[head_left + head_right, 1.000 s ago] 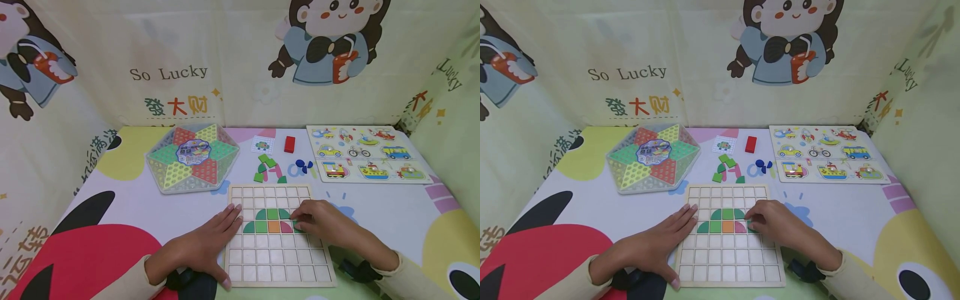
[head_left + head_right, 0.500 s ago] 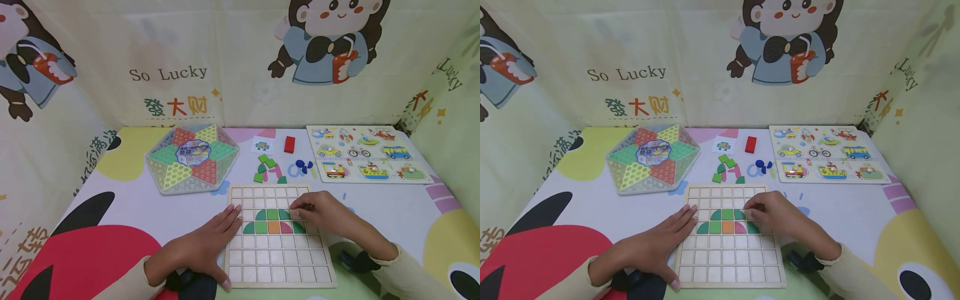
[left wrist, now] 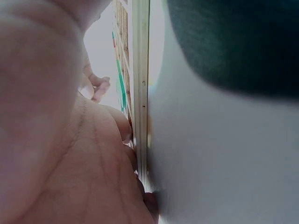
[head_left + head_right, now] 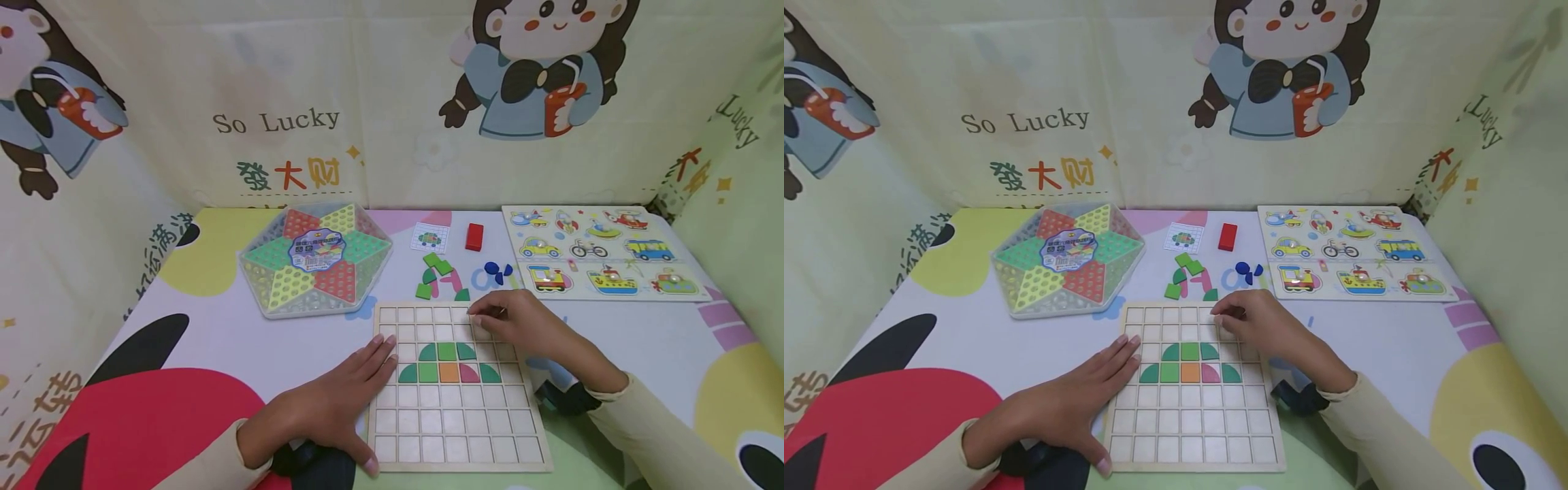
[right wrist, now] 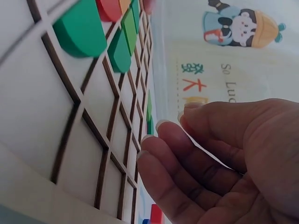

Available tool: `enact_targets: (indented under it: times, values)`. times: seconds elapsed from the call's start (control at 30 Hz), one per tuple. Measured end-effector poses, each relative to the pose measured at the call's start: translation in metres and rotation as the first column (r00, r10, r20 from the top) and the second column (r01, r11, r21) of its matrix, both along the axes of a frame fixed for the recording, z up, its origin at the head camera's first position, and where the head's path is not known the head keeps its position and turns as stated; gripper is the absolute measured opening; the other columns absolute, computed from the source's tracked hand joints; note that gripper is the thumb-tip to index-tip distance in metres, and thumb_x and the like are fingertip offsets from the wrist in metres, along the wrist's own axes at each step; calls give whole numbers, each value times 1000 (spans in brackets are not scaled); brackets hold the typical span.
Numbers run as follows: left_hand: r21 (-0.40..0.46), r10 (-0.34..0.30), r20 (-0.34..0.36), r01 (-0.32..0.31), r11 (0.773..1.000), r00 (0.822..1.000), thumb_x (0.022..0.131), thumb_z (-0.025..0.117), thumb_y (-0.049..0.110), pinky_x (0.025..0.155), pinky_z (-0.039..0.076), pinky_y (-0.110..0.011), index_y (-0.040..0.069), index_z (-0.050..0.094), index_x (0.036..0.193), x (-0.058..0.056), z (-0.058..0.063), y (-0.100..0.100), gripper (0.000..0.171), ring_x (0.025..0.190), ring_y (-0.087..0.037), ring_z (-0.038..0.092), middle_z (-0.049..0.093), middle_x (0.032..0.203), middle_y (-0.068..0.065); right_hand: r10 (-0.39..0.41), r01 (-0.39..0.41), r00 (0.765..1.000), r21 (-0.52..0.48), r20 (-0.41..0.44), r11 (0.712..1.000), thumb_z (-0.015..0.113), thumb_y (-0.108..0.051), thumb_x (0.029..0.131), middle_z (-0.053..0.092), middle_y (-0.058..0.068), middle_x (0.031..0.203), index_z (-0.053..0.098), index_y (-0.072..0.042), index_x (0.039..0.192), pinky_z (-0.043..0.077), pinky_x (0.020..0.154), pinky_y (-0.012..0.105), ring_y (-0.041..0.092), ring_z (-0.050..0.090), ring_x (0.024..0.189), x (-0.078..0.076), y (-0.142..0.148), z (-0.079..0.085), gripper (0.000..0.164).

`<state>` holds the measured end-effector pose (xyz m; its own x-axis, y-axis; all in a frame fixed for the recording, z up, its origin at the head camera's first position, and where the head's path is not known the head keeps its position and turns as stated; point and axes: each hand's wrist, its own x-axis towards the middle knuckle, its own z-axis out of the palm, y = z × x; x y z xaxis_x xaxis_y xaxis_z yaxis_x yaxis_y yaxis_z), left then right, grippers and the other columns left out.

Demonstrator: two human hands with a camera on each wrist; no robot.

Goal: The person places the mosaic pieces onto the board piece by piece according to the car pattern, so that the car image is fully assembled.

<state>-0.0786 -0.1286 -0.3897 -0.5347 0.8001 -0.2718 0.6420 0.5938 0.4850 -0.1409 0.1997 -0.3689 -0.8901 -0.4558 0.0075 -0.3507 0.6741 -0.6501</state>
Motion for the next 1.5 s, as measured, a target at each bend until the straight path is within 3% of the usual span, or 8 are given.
enact_targets:
  times: [0.3,0.67,1.03,1.5]
  values:
    - [-7,14,11,-13,1000,1000,64,72,73,115,13,-49,12,5,157,0,0,1,130,146,-23,-14,-12,162,-1,-75,75,997,5,-7,997,71,-8,90,67,5,104,69,-2,112,55,81,37,21,63,93,-19,0,-5,23]
    - [-18,19,24,-19,1000,1000,63,71,75,115,13,-49,14,4,158,1,0,1,131,146,-22,-13,-12,162,1,-114,113,993,30,9,993,68,-7,91,65,5,99,70,-2,113,53,80,38,22,59,91,-41,-3,-9,23]
    - [-15,18,17,-18,1000,1000,63,73,74,115,12,-49,13,5,158,1,0,1,131,146,-22,-13,-12,162,0,-122,117,990,71,65,991,69,-10,91,65,7,105,70,-5,116,52,82,37,23,57,93,-53,-6,-14,25]
    - [2,5,-1,-5,1000,1000,65,73,73,115,13,-50,11,6,157,0,0,0,129,146,-24,-14,-12,162,-2,-85,77,994,113,72,991,68,-5,91,60,9,101,73,-3,110,47,74,34,24,52,90,-60,-10,-13,20]
